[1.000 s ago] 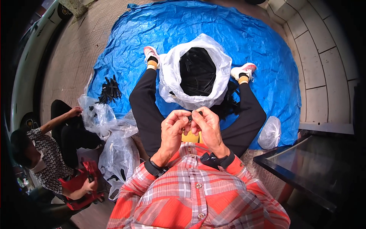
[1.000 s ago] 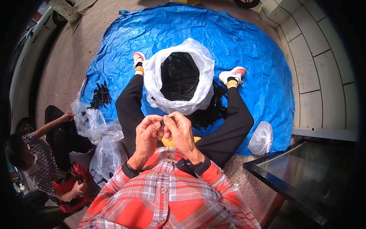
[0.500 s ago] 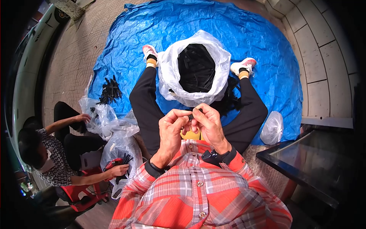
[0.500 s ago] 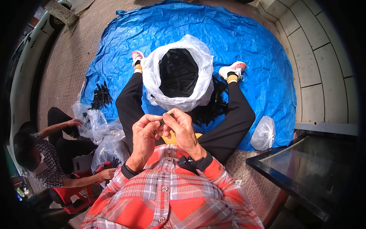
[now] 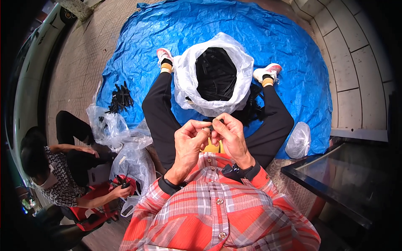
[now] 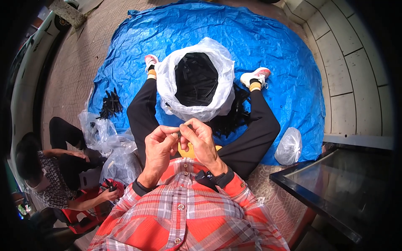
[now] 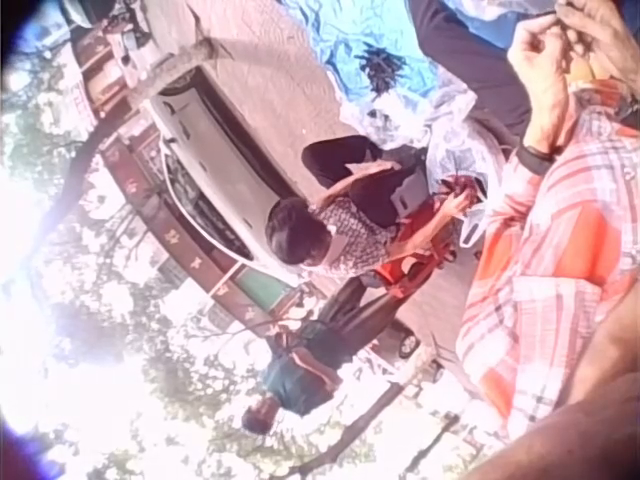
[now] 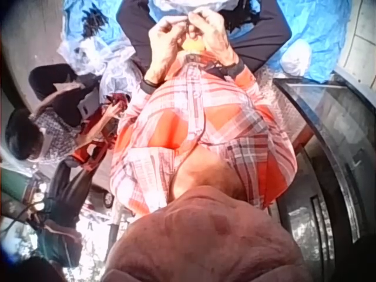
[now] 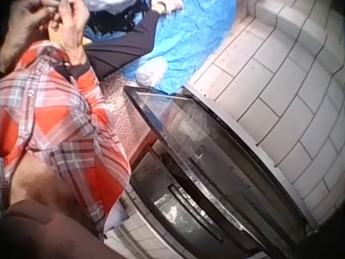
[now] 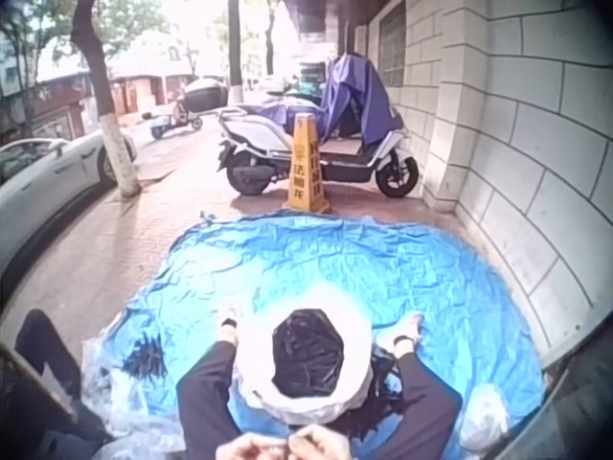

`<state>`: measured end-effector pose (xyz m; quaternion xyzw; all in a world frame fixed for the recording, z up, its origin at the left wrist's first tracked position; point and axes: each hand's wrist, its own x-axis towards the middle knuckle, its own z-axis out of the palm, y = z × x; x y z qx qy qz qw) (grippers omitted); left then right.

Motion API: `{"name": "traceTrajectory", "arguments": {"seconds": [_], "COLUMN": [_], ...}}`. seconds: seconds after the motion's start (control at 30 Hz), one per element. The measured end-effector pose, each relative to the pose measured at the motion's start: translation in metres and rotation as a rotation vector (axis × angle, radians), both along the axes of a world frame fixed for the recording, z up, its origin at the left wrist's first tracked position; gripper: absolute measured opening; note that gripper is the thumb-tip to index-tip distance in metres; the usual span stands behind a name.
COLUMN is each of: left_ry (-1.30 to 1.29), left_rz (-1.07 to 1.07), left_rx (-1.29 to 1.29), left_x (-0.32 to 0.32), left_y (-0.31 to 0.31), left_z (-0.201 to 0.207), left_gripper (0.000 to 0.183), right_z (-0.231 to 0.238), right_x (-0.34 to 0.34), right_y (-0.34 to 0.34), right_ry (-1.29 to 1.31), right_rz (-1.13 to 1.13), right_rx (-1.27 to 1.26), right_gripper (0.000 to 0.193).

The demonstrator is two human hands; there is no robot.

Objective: Preparing and cleaning black shoe components using a sponge while seated on a tarp.

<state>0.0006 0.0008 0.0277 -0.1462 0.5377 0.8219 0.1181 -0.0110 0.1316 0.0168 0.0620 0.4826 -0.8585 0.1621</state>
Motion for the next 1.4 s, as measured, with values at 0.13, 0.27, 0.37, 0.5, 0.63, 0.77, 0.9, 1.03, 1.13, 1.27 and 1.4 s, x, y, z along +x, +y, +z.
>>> {"name": "traceTrajectory", "arguments": {"seconds": [0.13, 0.27, 0.37, 0.5, 0.63, 0.77, 0.9, 1.03, 1.13, 1.27, 1.4], "left_ry": [0.010, 0.104, 0.019, 0.070, 0.100, 0.158, 0.278, 0.409, 0.341, 0.190, 0.168], "left_rz": [-0.035, -0.053, -0.023, -0.093, -0.168, -0.218, -0.285, -0.442, -0.169, -0.353, -0.348], "left_rx": [-0.034, -0.102, -0.008, 0.089, 0.080, 0.040, -0.136, -0.531, -0.286, -0.204, 0.158], "left_x": [-0.001, 0.002, 0.002, -0.006, -0.008, -0.008, -0.009, -0.008, -0.010, -0.010, -0.007], "left_y": [-0.003, -0.002, -0.006, -0.018, -0.022, -0.022, -0.022, -0.025, -0.036, -0.049, -0.031], "left_z": [-0.006, -0.006, -0.007, -0.012, -0.016, -0.010, -0.014, 0.005, -0.006, -0.024, -0.030], "left_gripper": [0.010, 0.012, 0.018, 0.020, 0.023, 0.025, 0.028, 0.035, 0.043, 0.051, 0.032], "right_z": [0.008, 0.007, 0.010, 0.022, 0.030, 0.033, 0.016, 0.010, -0.002, -0.007, -0.009], "right_x": [0.001, 0.003, 0.010, 0.002, -0.014, -0.012, -0.011, -0.014, -0.009, -0.003, 0.004], "right_y": [-0.001, -0.005, -0.003, 0.014, 0.020, 0.018, 0.021, 0.029, 0.032, 0.029, 0.015], "right_ry": [0.389, 1.044, 1.127, 1.012, 0.970, 0.992, 0.701, 0.073, 0.203, -0.001, -0.118], "right_rz": [-0.042, -0.149, -0.110, -0.164, 0.020, 0.102, 0.325, 0.571, 0.467, 0.388, 0.430], "right_rx": [0.547, 1.046, 1.168, 1.061, 1.175, 1.310, 1.121, 0.491, 0.537, 0.070, -0.176], "right_gripper": [0.012, 0.008, 0.014, 0.022, 0.019, 0.023, 0.025, 0.023, 0.022, 0.019, 0.016]}}
